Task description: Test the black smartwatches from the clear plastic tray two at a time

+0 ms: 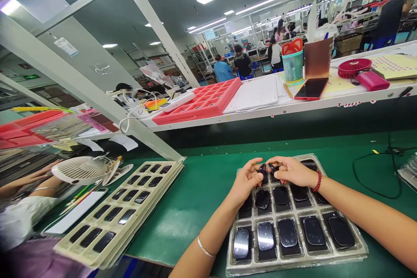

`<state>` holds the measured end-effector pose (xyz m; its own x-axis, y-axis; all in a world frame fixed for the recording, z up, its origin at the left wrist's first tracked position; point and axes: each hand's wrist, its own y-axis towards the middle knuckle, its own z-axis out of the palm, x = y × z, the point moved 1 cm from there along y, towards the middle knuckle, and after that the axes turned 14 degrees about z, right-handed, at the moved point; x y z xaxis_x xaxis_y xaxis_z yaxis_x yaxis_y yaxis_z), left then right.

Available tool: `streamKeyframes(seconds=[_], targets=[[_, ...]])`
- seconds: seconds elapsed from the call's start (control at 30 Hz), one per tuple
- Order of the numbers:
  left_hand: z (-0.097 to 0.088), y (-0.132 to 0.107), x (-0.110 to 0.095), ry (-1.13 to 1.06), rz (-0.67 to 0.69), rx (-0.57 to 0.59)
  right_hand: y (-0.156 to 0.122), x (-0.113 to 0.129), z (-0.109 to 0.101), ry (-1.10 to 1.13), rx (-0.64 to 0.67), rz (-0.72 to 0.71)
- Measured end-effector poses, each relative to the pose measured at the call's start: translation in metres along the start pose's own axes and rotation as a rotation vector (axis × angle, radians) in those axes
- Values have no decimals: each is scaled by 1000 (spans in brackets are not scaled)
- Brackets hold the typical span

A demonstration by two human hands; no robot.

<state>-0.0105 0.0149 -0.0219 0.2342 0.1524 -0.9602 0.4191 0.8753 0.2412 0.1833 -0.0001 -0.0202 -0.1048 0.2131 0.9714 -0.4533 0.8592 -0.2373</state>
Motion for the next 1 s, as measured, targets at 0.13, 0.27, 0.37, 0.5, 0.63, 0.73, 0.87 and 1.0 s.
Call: streamKeyframes(seconds=[0.13,0.27,0.37,0.5,0.63,0.73,0.87,1.0], targets=[[1,0,-1,48,-18,-66,4,-4,-2,66,-86,54],[1,0,-1,40,-7,-83,7,-6,-2,88,-94,64],[2,0,-1,94,9,-94,5,-4,0,42,-78,38],[2,0,-1,108,28,-97,2,-1,2,3,-81,7],[0,0,4,158,68,-108,4,-4,2,25,-120,-28],[-3,0,7,361,134,-86,3,-7,3,-54,-132,-34],[-5,-2,7,605,183,45,-2,-4,6,-452,-236,-100],[-3,-4,4,803,302,76,-6,-2,12,-801,-286,-297]])
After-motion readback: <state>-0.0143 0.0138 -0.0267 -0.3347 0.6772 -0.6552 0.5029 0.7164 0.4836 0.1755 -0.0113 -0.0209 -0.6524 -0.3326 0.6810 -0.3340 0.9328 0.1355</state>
